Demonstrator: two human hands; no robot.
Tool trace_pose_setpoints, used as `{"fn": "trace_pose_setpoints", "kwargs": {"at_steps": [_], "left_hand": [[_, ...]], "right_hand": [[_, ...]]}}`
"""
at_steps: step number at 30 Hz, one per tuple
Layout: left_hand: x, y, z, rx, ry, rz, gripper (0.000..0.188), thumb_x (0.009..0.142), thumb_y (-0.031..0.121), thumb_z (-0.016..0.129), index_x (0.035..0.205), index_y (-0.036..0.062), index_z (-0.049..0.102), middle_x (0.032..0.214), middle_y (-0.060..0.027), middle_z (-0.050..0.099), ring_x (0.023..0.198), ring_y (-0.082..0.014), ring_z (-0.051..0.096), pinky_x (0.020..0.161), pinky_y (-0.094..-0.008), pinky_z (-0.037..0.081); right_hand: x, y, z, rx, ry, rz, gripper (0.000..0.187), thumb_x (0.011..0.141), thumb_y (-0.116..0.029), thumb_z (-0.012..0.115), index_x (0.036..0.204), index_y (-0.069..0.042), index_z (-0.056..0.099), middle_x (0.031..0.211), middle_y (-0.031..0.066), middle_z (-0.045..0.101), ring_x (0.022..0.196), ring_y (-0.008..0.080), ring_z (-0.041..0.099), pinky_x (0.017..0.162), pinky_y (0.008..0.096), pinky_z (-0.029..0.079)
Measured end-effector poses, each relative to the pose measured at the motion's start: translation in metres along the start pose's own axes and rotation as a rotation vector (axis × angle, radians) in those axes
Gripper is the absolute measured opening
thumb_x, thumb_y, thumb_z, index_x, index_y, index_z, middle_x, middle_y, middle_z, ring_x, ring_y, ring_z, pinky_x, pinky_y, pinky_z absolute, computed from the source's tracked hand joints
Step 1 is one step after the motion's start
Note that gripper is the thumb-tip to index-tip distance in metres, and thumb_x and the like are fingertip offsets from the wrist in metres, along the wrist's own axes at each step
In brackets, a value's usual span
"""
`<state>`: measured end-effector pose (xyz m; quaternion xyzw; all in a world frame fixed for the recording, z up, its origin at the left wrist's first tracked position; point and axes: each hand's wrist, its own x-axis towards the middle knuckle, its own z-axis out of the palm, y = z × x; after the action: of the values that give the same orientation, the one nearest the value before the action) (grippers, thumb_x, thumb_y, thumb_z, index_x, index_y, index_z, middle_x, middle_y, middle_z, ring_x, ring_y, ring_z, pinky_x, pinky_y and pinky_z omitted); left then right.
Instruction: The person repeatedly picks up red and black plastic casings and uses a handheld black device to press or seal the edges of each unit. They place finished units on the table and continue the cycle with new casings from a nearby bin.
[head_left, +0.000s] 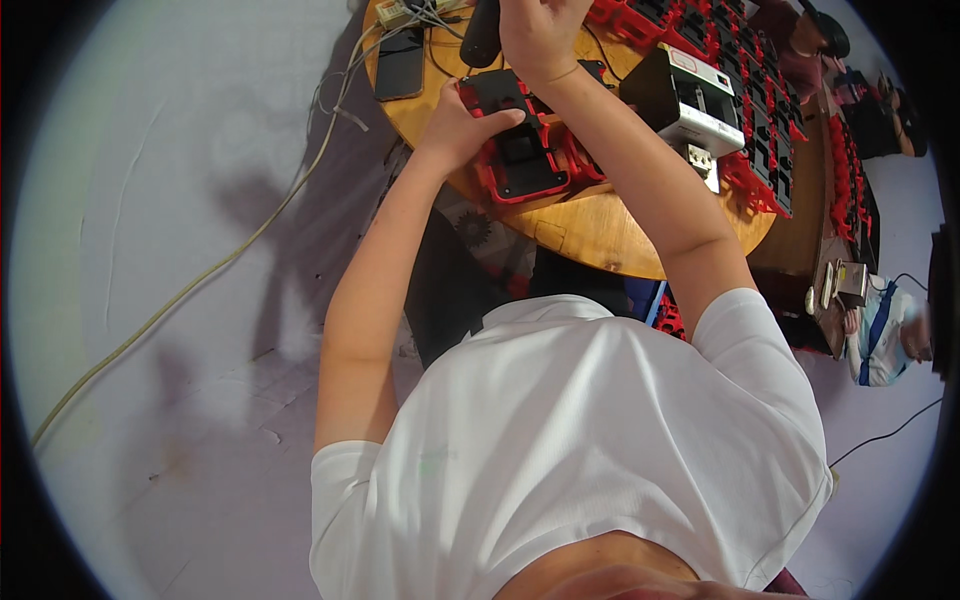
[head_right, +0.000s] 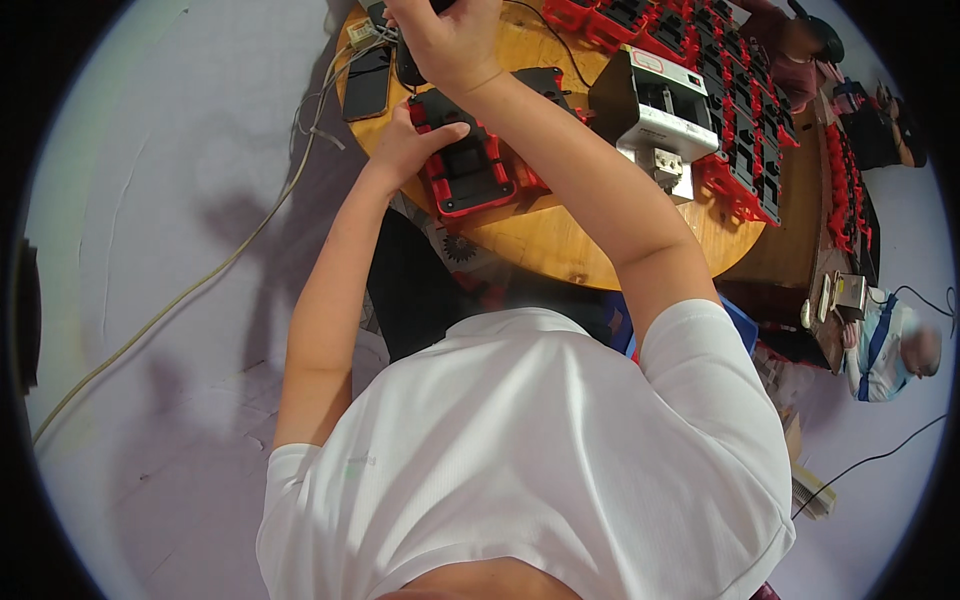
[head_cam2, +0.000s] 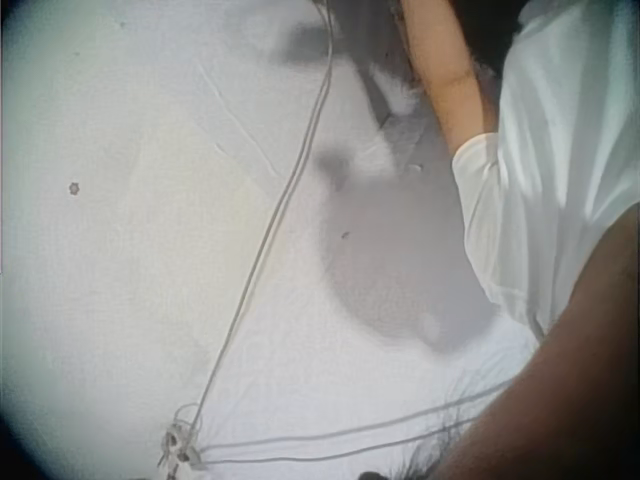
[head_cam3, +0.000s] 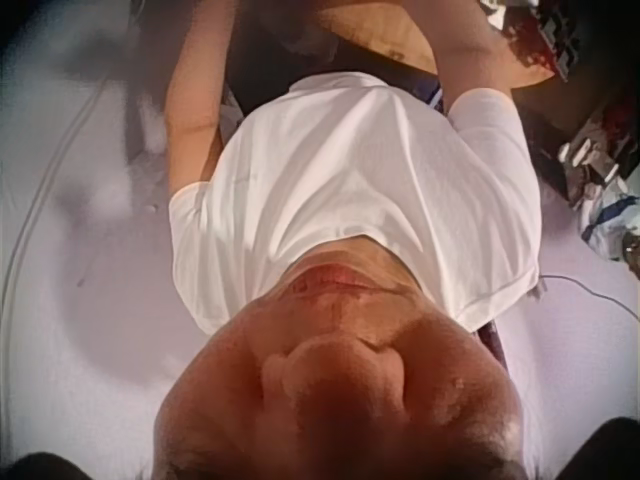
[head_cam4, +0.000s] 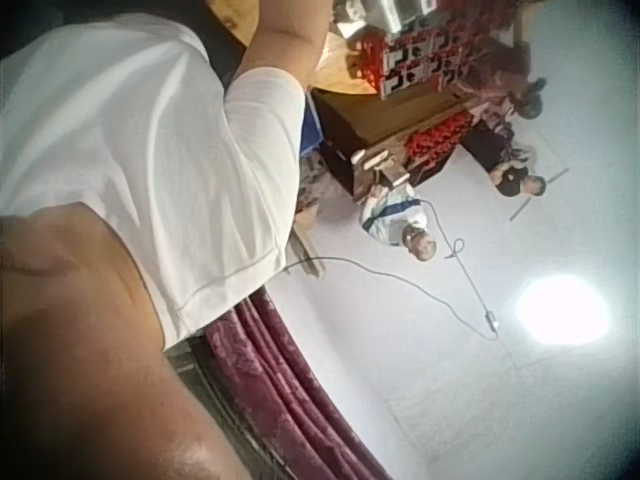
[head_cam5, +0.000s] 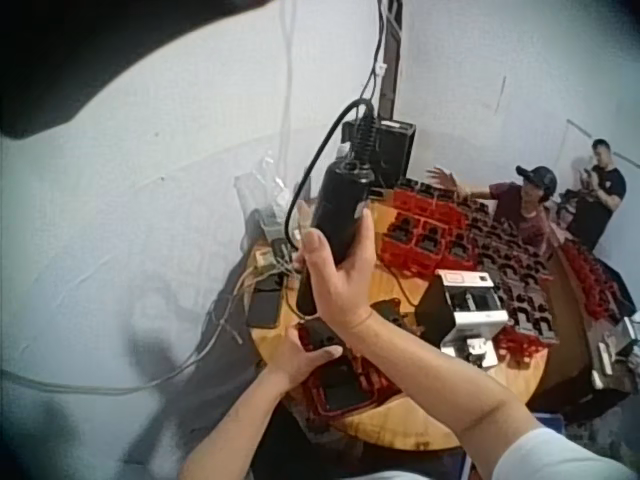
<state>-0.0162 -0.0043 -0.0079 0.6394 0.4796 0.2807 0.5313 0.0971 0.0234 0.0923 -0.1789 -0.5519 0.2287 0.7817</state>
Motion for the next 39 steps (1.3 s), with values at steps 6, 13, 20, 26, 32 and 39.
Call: {"fn": "trace_pose_setpoints", "kwargs": {"at_steps": [6,13,20,26,32,39], "left_hand": [[-0.002,0.005,0.002,0.044,0.01,-0.004,0.104,0.064,0.042,0.087,0.134,-0.0114,0.031,0.12,-0.0197,0.059,0.11,-0.0255,0.06,0.095,-0.0341,0.05],[-0.002,0.003,0.002,0.038,-0.009,-0.024,0.098,0.065,0.039,0.087,0.132,-0.0082,0.034,0.119,-0.0182,0.06,0.11,-0.026,0.061,0.094,-0.0348,0.049],[-0.005,0.013,-0.004,0.085,-0.05,-0.015,0.095,0.064,0.043,0.087,0.131,-0.0045,0.038,0.121,-0.0178,0.059,0.116,-0.0283,0.057,0.099,-0.0381,0.046],[0.002,0.054,0.022,0.865,0.182,0.663,0.088,0.071,0.049,0.08,0.133,-0.0027,0.045,0.14,-0.0247,0.044,0.135,-0.0347,0.038,0.107,-0.0438,0.036],[0.037,0.053,0.098,0.973,0.173,0.609,0.08,0.082,0.064,0.061,0.121,-0.0054,0.052,0.123,-0.0236,0.055,0.124,-0.0395,0.047,0.099,-0.0482,0.041],[0.044,0.061,0.087,0.643,0.154,0.562,0.074,0.077,0.057,0.071,0.116,-0.0036,0.055,0.106,-0.022,0.065,0.102,-0.0347,0.064,0.087,-0.0414,0.05]], "right_hand": [[-0.002,0.004,0.005,-0.108,-0.098,-0.004,0.029,0.095,-0.02,0.062,0.111,-0.006,0.043,0.08,0.001,0.053,0.061,0.0066,0.05,0.053,0.0205,0.043],[-0.005,0.012,0.002,-0.131,-0.093,0.0,0.03,0.095,-0.023,0.062,0.112,-0.006,0.043,0.08,0.0003,0.051,0.062,0.0062,0.048,0.052,0.0207,0.041],[0.012,-0.01,-0.013,-0.051,-0.042,0.05,0.029,0.096,-0.026,0.061,0.109,-0.006,0.045,0.08,0.0005,0.053,0.061,0.0066,0.05,0.052,0.0212,0.043],[0.043,-0.091,-0.064,-0.331,-0.083,0.069,0.035,0.092,-0.036,0.067,0.098,-0.005,0.051,0.072,-0.0006,0.054,0.056,0.0047,0.051,0.049,0.0208,0.042],[0.022,-0.159,-0.087,-0.288,0.081,0.298,0.041,0.092,-0.044,0.064,0.1,-0.006,0.052,0.072,0.0033,0.057,0.055,0.0104,0.057,0.051,0.025,0.048],[0.004,-0.188,-0.117,-0.191,0.133,0.355,0.04,0.094,-0.043,0.06,0.104,-0.006,0.049,0.074,0.0061,0.059,0.056,0.0133,0.059,0.052,0.0275,0.051]]}}
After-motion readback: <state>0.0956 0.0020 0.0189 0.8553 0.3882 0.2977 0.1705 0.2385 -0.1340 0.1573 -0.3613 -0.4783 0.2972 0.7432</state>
